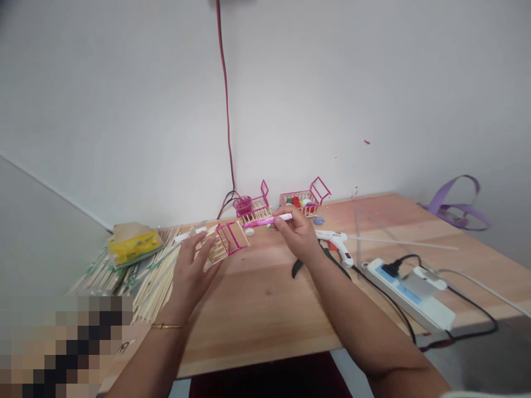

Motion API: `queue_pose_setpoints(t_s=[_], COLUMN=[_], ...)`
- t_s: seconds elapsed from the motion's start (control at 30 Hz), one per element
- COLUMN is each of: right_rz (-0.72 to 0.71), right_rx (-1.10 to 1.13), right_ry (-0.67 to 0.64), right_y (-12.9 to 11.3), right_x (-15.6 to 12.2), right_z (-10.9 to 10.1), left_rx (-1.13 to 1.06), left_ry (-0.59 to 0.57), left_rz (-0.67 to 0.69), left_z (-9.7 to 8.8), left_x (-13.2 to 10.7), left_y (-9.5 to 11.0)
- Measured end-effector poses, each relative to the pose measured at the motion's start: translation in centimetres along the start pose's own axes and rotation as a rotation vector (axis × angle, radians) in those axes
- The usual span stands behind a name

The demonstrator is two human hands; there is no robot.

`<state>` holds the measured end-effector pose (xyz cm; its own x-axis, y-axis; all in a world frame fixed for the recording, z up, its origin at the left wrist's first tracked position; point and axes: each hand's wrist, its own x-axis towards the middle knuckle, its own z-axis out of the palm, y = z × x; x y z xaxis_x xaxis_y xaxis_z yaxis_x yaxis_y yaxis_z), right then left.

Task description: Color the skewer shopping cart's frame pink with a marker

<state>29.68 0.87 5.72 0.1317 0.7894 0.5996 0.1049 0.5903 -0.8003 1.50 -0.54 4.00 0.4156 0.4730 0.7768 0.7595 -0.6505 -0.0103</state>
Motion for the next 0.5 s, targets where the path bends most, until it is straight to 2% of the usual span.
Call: queue_pose_setpoints(t_s=[0.5], right_rz=[-0.066], right_rx=[-0.166], right_ry=[-0.059], right_y=[-0.93], right_x=[0.14], right_z=[-0.31], left_rx=[0.033], left_ry=[-0.022], left_rz=[0.048], left_z=[0.00], left_x=[0.18], left_y=[0.70])
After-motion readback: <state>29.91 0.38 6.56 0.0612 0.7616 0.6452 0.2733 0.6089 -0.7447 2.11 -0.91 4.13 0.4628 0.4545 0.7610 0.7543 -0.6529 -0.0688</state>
